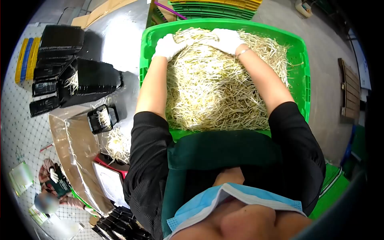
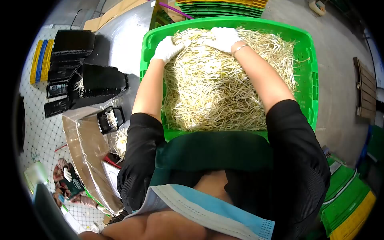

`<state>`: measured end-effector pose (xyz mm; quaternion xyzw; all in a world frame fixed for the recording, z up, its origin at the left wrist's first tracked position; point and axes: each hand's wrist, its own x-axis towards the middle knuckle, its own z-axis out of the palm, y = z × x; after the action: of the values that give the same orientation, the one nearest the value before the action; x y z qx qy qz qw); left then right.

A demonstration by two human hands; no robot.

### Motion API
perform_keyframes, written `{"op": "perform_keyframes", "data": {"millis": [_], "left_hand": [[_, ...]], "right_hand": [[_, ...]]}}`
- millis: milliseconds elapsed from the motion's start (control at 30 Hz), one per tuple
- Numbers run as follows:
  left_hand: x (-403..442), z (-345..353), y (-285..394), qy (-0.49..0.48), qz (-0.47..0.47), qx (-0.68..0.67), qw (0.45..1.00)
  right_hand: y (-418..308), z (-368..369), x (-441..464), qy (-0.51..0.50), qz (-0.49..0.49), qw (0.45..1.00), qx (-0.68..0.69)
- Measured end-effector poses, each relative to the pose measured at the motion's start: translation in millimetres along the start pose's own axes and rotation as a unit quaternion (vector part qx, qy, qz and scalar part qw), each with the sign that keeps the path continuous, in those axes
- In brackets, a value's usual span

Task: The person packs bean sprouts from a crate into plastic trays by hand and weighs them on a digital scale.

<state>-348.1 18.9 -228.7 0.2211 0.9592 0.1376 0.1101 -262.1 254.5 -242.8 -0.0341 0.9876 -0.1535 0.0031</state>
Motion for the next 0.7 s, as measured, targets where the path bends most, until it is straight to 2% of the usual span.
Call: {"op": "perform_keyframes", "data": {"millis": [33, 100, 133, 167, 200, 233, 267, 300, 333, 367, 400, 433, 500, 533, 567, 600, 633, 700], "left_hand": [[-1.1, 0.7, 1.1, -0.019, -0.049, -0.036, 0.998], [1.8, 4.0, -3.7, -0.033, -0.032, -0.058, 0.997], [-2.4, 1.0, -2.5, -0.09, 0.027, -0.121, 0.988], [-6.9, -2.2, 0.6, -0.145, 0.085, -0.182, 0.969], [-16.8, -2.4, 3.2, -0.101, 0.117, -0.137, 0.978], [-20.7, -2.2, 3.6, -0.124, 0.086, -0.051, 0.987], [-21.2, -9.4, 10.1, -0.135, 0.092, -0.049, 0.985], [-24.4, -16.4, 14.9, -0.149, 0.095, -0.047, 0.983], [-16.4, 0.5, 2.3, -0.086, 0.121, -0.003, 0.989], [-9.5, 2.3, 1.8, -0.017, 0.146, 0.042, 0.988], [1.6, -1.9, -1.3, -0.175, 0.11, -0.072, 0.976], [-0.5, 1.5, -5.1, -0.172, 0.106, -0.074, 0.977], [-6.1, 14.0, -6.8, -0.127, 0.142, -0.158, 0.969], [-26.1, -5.5, 11.5, -0.118, 0.12, -0.088, 0.982], [-34.6, -4.3, 11.8, -0.119, 0.126, -0.089, 0.981], [-39.4, -0.3, 9.0, -0.085, 0.165, -0.079, 0.979], [-40.9, 3.0, 6.2, -0.048, 0.202, -0.07, 0.976], [-41.9, 6.1, 5.1, -0.035, 0.214, -0.06, 0.974]], "right_hand": [[-1.8, 0.6, -0.2, -0.002, 0.01, 1.0, 0.0], [-12.6, -8.9, -2.7, -0.038, -0.008, 0.999, -0.026], [-28.1, -27.6, -12.4, -0.138, 0.035, 0.988, 0.053], [-30.0, -28.8, -27.8, -0.064, -0.028, 0.996, 0.052], [-28.7, -16.0, -40.4, 0.051, -0.086, 0.995, 0.029], [-26.8, -4.8, -47.4, 0.164, -0.145, 0.976, 0.004], [-26.2, -9.5, -45.5, 0.163, -0.141, 0.976, 0.003], [-25.1, -15.0, -41.6, 0.072, -0.086, 0.994, 0.004], [-26.4, -21.8, -36.3, -0.02, -0.033, 0.999, 0.005], [-26.8, -31.1, -26.0, -0.02, -0.036, 0.999, 0.004], [-26.4, -41.9, -11.9, -0.053, -0.034, 0.998, -0.014], [-23.5, -45.0, 1.7, -0.087, -0.031, 0.995, -0.03], [-16.7, -30.2, 11.1, -0.07, -0.059, 0.996, -0.026], [-32.1, -43.2, 4.2, -0.146, -0.012, 0.989, -0.028], [-43.7, -52.8, -5.1, -0.221, 0.035, 0.974, -0.03], [-45.9, -48.1, -15.6, -0.239, 0.027, 0.971, -0.011], [-42.3, -45.1, -23.2, -0.237, 0.03, 0.971, -0.014], [-26.6, -34.9, -44.5, 0.004, -0.128, 0.991, -0.046]]}}
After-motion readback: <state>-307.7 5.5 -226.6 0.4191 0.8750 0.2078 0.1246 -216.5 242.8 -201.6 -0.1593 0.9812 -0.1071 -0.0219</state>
